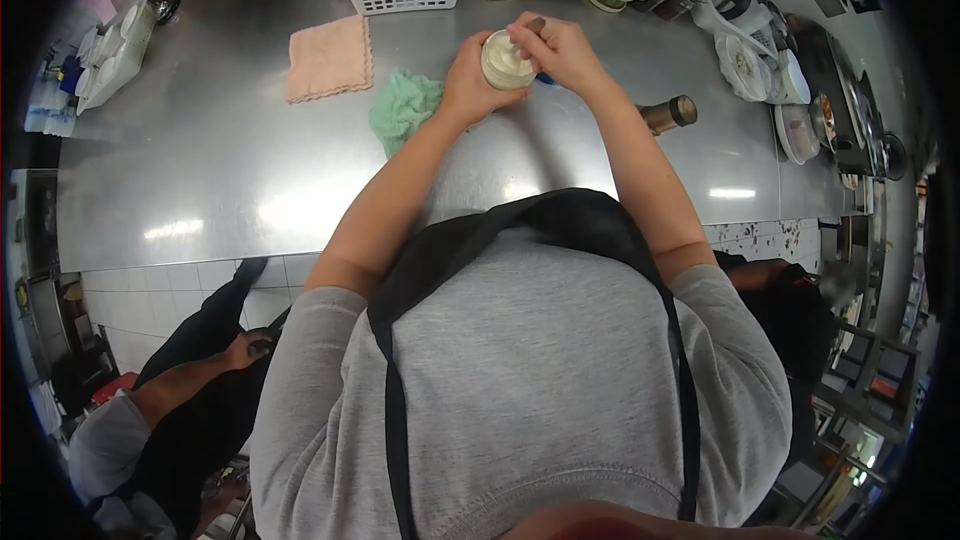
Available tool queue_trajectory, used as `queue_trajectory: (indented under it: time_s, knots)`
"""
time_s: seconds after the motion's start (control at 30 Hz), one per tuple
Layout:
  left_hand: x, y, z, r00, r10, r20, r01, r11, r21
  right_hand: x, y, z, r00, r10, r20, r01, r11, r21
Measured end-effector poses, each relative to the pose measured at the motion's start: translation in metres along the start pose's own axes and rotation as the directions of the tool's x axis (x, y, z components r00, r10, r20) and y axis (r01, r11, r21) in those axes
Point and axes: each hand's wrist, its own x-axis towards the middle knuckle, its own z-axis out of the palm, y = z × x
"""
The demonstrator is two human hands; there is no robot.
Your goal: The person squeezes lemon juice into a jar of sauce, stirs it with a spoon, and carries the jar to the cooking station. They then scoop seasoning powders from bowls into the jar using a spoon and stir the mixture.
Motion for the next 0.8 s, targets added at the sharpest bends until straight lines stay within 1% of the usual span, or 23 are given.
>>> queue_trajectory:
  time_s: [0.03,0.07,0.1,0.17,0.2,0.23,0.3,0.37,0.43,0.47,0.5,0.53,0.57,0.6,0.63,0.67,0.73,0.77,0.8]
  knots:
    - [0.0,-0.003,0.001,1.0,-0.001,0.004,0.001,1.0,0.002,-0.002,-0.001,0.002,0.994,-0.056,0.091,0.055,0.998,0.012]
    - [0.001,-0.006,0.002,0.999,0.033,0.0,-0.033,0.999,0.002,-0.001,0.004,-0.002,0.99,0.043,0.136,-0.044,0.999,0.009]
    - [0.001,-0.007,0.001,0.998,0.067,-0.006,-0.067,0.998,0.002,-0.003,0.002,-0.009,0.99,0.042,0.136,-0.044,0.999,0.012]
    - [0.002,-0.002,-0.003,0.998,0.057,0.008,-0.057,0.998,0.013,0.001,-0.017,-0.028,0.981,-0.033,0.189,0.03,0.999,0.021]
    - [0.001,-0.001,-0.002,0.999,0.044,0.024,-0.044,0.999,0.018,0.002,-0.024,-0.033,0.977,-0.09,0.191,0.091,0.996,0.007]
    - [0.001,-0.002,-0.002,0.999,0.042,0.027,-0.042,0.999,0.017,0.003,-0.035,-0.038,0.978,-0.086,0.19,0.086,0.996,0.007]
    - [0.002,-0.005,-0.004,0.998,0.044,0.043,-0.043,0.999,-0.016,0.003,-0.053,-0.04,0.946,-0.209,0.249,0.251,0.956,-0.151]
    - [0.001,-0.003,-0.003,0.998,0.032,0.05,-0.03,0.999,-0.028,0.009,-0.048,-0.037,0.94,-0.229,0.252,0.272,0.95,-0.151]
    - [0.001,-0.005,-0.004,0.998,0.021,0.053,-0.019,0.999,-0.04,0.012,-0.038,-0.033,0.929,-0.207,0.307,0.294,0.917,-0.27]
    - [0.002,-0.006,-0.003,0.999,0.022,0.048,-0.02,0.999,-0.043,0.008,-0.032,-0.029,0.929,-0.207,0.306,0.293,0.918,-0.269]
    - [0.002,-0.006,-0.003,0.999,0.023,0.043,-0.021,0.999,-0.046,0.004,-0.026,-0.023,0.964,-0.081,0.254,0.143,0.961,-0.236]
    - [0.001,-0.006,-0.003,0.999,0.022,0.042,-0.02,0.999,-0.045,0.001,-0.021,-0.018,0.977,0.05,0.206,-0.009,0.981,-0.195]
    - [0.001,-0.006,-0.002,0.999,0.033,0.04,-0.033,0.999,-0.02,-0.002,-0.016,-0.015,0.977,0.049,0.207,-0.007,0.981,-0.195]
    - [0.002,-0.006,-0.002,0.998,0.046,0.036,-0.046,0.999,0.005,-0.003,-0.013,-0.012,0.981,0.134,0.137,-0.126,0.99,-0.068]
    - [0.001,-0.006,-0.002,0.998,0.044,0.036,-0.044,0.999,0.005,-0.005,-0.01,-0.011,0.97,0.232,0.079,-0.237,0.969,0.069]
    - [0.001,-0.006,-0.002,0.998,0.045,0.037,-0.045,0.999,-0.004,-0.006,-0.008,-0.012,0.969,0.233,0.078,-0.239,0.968,0.071]
    - [0.002,-0.006,-0.003,0.998,0.045,0.041,-0.045,0.999,-0.013,-0.006,-0.007,-0.015,0.996,0.079,-0.042,-0.071,0.984,0.162]
    - [0.003,-0.007,-0.004,0.997,0.05,0.054,-0.051,0.999,0.016,-0.005,-0.007,-0.015,0.996,0.082,-0.044,-0.074,0.984,0.162]
    - [0.002,-0.006,-0.004,0.996,0.053,0.068,-0.056,0.997,0.045,-0.004,-0.011,-0.016,0.99,-0.14,-0.032,0.135,0.982,-0.128]
